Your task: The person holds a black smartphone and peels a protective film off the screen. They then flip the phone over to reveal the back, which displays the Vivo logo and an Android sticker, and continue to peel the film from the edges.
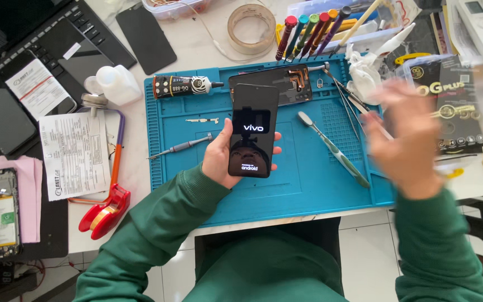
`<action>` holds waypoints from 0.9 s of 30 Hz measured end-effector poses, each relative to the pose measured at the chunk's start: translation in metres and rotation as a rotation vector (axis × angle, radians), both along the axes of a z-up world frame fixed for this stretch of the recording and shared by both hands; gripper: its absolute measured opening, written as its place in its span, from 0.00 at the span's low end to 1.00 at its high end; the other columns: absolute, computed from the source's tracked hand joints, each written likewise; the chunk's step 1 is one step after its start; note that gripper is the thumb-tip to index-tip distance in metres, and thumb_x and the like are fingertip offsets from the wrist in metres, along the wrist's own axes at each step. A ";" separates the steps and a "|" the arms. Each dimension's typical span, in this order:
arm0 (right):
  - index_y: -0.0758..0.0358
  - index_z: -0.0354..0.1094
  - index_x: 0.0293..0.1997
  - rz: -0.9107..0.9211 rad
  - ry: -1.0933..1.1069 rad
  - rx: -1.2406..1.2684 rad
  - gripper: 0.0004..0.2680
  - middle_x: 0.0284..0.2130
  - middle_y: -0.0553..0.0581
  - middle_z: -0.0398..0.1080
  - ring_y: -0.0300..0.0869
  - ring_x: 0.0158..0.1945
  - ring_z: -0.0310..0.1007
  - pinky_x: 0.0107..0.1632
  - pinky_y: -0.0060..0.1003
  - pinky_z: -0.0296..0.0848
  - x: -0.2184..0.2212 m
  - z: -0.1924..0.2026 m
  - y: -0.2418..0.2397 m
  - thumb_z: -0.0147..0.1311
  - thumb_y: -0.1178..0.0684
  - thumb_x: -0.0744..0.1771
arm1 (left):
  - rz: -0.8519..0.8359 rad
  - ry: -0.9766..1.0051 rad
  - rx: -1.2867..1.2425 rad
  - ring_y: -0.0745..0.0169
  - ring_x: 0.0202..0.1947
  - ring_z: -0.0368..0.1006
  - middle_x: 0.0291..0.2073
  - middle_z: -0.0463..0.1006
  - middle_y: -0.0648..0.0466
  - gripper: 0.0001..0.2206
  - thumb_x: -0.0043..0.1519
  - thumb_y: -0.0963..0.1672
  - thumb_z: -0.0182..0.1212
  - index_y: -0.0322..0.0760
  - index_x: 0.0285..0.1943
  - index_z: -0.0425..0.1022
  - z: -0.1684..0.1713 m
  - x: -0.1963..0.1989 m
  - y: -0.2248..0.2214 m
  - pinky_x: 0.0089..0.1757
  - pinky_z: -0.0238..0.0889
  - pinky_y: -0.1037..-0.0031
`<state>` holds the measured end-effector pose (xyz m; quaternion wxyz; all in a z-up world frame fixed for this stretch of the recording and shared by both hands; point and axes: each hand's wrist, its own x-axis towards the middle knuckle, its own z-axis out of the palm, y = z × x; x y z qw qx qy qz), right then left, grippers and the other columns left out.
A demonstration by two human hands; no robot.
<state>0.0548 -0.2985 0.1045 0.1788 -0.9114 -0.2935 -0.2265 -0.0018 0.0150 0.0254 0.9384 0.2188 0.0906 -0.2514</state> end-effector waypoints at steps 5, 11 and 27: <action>0.50 0.74 0.39 0.096 0.470 0.144 0.04 0.24 0.48 0.75 0.45 0.31 0.78 0.38 0.43 0.75 -0.002 -0.028 0.074 0.56 0.49 0.70 | 0.172 0.039 -0.158 0.19 0.53 0.73 0.57 0.73 0.24 0.31 0.71 0.57 0.46 0.26 0.64 0.73 -0.006 -0.009 -0.013 0.49 0.68 0.28; 0.49 0.68 0.39 -0.131 0.545 -0.301 0.11 0.28 0.54 0.75 0.57 0.38 0.79 0.42 0.58 0.76 0.029 0.009 0.085 0.51 0.37 0.70 | 0.035 -0.025 -0.242 0.15 0.55 0.69 0.61 0.69 0.22 0.37 0.69 0.62 0.46 0.26 0.69 0.68 -0.032 -0.004 -0.009 0.45 0.63 0.20; 0.59 0.66 0.45 -0.146 1.165 -0.248 0.14 0.34 0.57 0.77 0.44 0.37 0.76 0.41 0.40 0.77 0.059 0.003 0.040 0.71 0.54 0.62 | -0.036 -0.058 -0.029 0.29 0.57 0.72 0.63 0.70 0.29 0.42 0.67 0.63 0.34 0.25 0.75 0.59 0.000 -0.009 -0.005 0.49 0.71 0.41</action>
